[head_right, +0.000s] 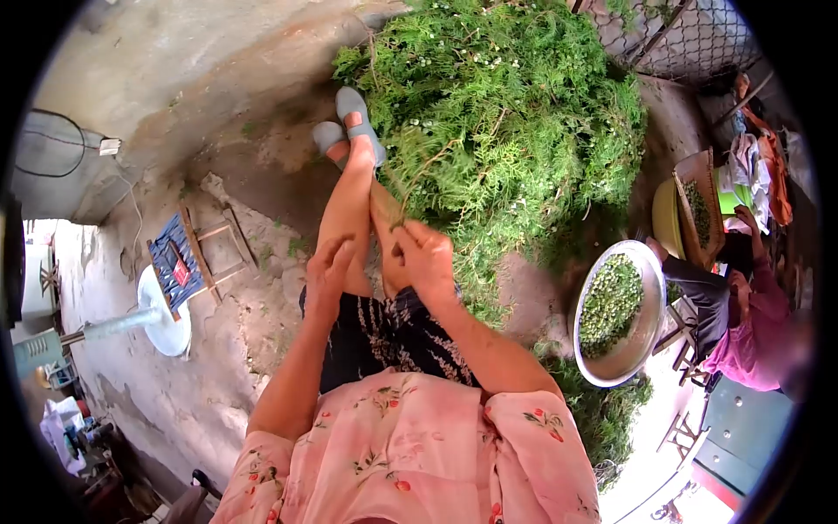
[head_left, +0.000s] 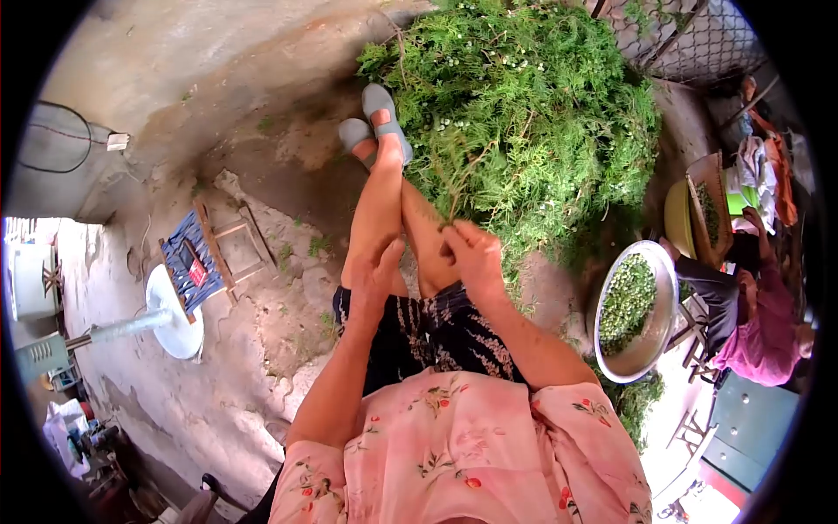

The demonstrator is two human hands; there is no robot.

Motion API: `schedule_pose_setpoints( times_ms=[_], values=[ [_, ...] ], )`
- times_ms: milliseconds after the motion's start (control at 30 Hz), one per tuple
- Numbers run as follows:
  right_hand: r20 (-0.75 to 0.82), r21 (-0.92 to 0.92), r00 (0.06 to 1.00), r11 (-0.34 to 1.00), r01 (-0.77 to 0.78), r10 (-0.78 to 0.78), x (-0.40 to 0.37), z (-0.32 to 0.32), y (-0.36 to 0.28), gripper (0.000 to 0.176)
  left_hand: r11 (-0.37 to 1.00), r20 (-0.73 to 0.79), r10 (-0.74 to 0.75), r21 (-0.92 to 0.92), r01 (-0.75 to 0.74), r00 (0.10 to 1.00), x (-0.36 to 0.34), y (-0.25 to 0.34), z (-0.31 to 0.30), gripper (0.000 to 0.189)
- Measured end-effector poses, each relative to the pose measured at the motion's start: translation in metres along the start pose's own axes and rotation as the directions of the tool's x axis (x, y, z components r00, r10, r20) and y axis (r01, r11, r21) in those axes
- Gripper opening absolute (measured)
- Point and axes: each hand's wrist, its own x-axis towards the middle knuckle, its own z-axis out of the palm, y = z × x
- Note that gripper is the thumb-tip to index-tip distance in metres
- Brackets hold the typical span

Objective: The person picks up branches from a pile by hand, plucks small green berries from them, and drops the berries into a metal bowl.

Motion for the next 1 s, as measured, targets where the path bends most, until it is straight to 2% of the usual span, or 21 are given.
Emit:
schedule_pose_setpoints(
  times_ms=[33, 67, 100, 133, 200, 267, 333, 433, 467, 533, 567, 633, 667, 700, 767, 800, 833, 867, 900, 933, 1000],
  values=[
    [0.051, -0.076, 0.998, 0.996, 0.041, -0.037, -0.016, 0.001, 0.0, 0.012, 1.0, -0.011, 0.004, 0.001, -0.004, 1.0, -0.002, 0.008, 0.006, 0.036],
    [0.064, -0.072, 0.997, 0.996, 0.045, -0.04, -0.031, 0.002, 0.001, 0.012, 0.954, 0.115, -0.048, -0.289, 0.08, 0.992, -0.005, 0.015, 0.01, 0.038],
    [0.08, -0.177, 0.973, 0.957, 0.229, -0.217, -0.045, 0.004, 0.003, 0.011, 0.821, 0.245, -0.058, -0.539, 0.186, 0.968, -0.01, 0.021, 0.011, 0.04],
    [0.113, -0.269, 0.914, 0.874, 0.406, -0.389, -0.058, 0.007, 0.004, 0.009, 0.826, 0.225, -0.056, -0.537, 0.172, 0.973, -0.015, 0.031, 0.012, 0.04],
    [0.158, -0.254, 0.893, 0.856, 0.45, -0.422, -0.079, 0.008, 0.013, 0.008, 0.793, 0.316, -0.062, -0.56, 0.239, 0.947, -0.024, 0.053, 0.013, 0.042],
    [0.273, -0.302, 0.837, 0.783, 0.543, -0.475, -0.093, 0.007, 0.024, 0.01, 0.771, 0.294, -0.085, -0.586, 0.25, 0.952, -0.028, 0.06, 0.01, 0.043],
    [0.335, -0.331, 0.82, 0.756, 0.564, -0.465, -0.102, 0.002, 0.031, 0.01, 0.781, 0.26, -0.069, -0.587, 0.214, 0.963, -0.029, 0.054, 0.003, 0.041],
    [0.516, -0.363, 0.754, 0.694, 0.622, -0.406, -0.111, 0.0, 0.036, 0.009, 0.777, 0.23, -0.1, -0.59, 0.22, 0.968, -0.038, 0.06, -0.01, 0.036],
    [0.527, -0.353, 0.745, 0.693, 0.629, -0.408, -0.114, 0.0, 0.042, 0.009, 0.777, 0.216, -0.099, -0.593, 0.211, 0.971, -0.042, 0.064, -0.012, 0.036],
    [0.563, -0.182, 0.64, 0.678, 0.713, -0.522, -0.118, 0.001, 0.055, 0.01, 0.76, 0.221, -0.077, -0.618, 0.201, 0.972, -0.047, 0.074, -0.017, 0.032],
    [0.666, -0.269, 0.618, 0.639, 0.72, -0.417, -0.12, 0.0, 0.057, 0.01, 0.761, 0.213, -0.073, -0.62, 0.193, 0.974, -0.048, 0.074, -0.02, 0.032],
    [0.733, -0.254, 0.571, 0.63, 0.734, -0.37, -0.123, -0.001, 0.056, 0.013, 0.872, 0.184, -0.035, -0.475, 0.12, 0.982, -0.05, 0.071, -0.022, 0.027],
    [0.789, -0.24, 0.523, 0.622, 0.745, -0.321, -0.123, -0.002, 0.054, 0.017, 0.87, 0.185, -0.036, -0.477, 0.122, 0.982, -0.053, 0.074, -0.02, 0.027],
    [0.79, -0.241, 0.524, 0.625, 0.743, -0.318, -0.125, -0.004, 0.05, 0.017, 0.864, 0.159, -0.039, -0.49, 0.113, 0.987, -0.058, 0.078, -0.02, 0.024],
    [0.697, -0.275, 0.648, 0.719, 0.638, -0.309, -0.123, -0.006, 0.037, 0.029, 0.859, 0.128, -0.045, -0.502, 0.104, 0.991, -0.069, 0.086, -0.021, 0.022],
    [0.658, -0.252, 0.668, 0.734, 0.63, -0.347, -0.113, -0.013, 0.04, 0.031, 0.876, 0.122, -0.043, -0.473, 0.096, 0.992, -0.073, 0.088, -0.023, 0.019],
    [0.571, -0.187, 0.783, 0.889, 0.418, -0.248, -0.108, -0.022, 0.027, 0.023, 0.891, 0.114, -0.042, -0.445, 0.089, 0.993, -0.076, 0.089, -0.025, 0.016],
    [0.42, -0.164, 0.861, 0.909, 0.383, -0.287, -0.099, -0.028, 0.024, 0.019, 0.89, 0.107, -0.044, -0.447, 0.088, 0.993, -0.079, 0.087, -0.027, 0.016],
    [0.291, -0.228, 0.913, 0.906, 0.357, -0.287, -0.09, -0.038, 0.015, 0.015, 0.91, 0.115, -0.028, -0.408, 0.073, 0.993, -0.082, 0.085, -0.028, 0.016],
    [0.148, -0.063, 0.914, 0.919, 0.389, -0.377, -0.081, -0.04, 0.001, 0.014, 0.928, 0.126, -0.012, -0.368, 0.058, 0.992, -0.085, 0.083, -0.028, 0.016],
    [-0.009, -0.017, 0.89, 0.89, 0.456, -0.456, -0.07, -0.046, -0.033, 0.015, 0.93, 0.154, -0.033, -0.357, 0.086, 0.988, -0.093, 0.082, -0.029, 0.016]
  ],
)
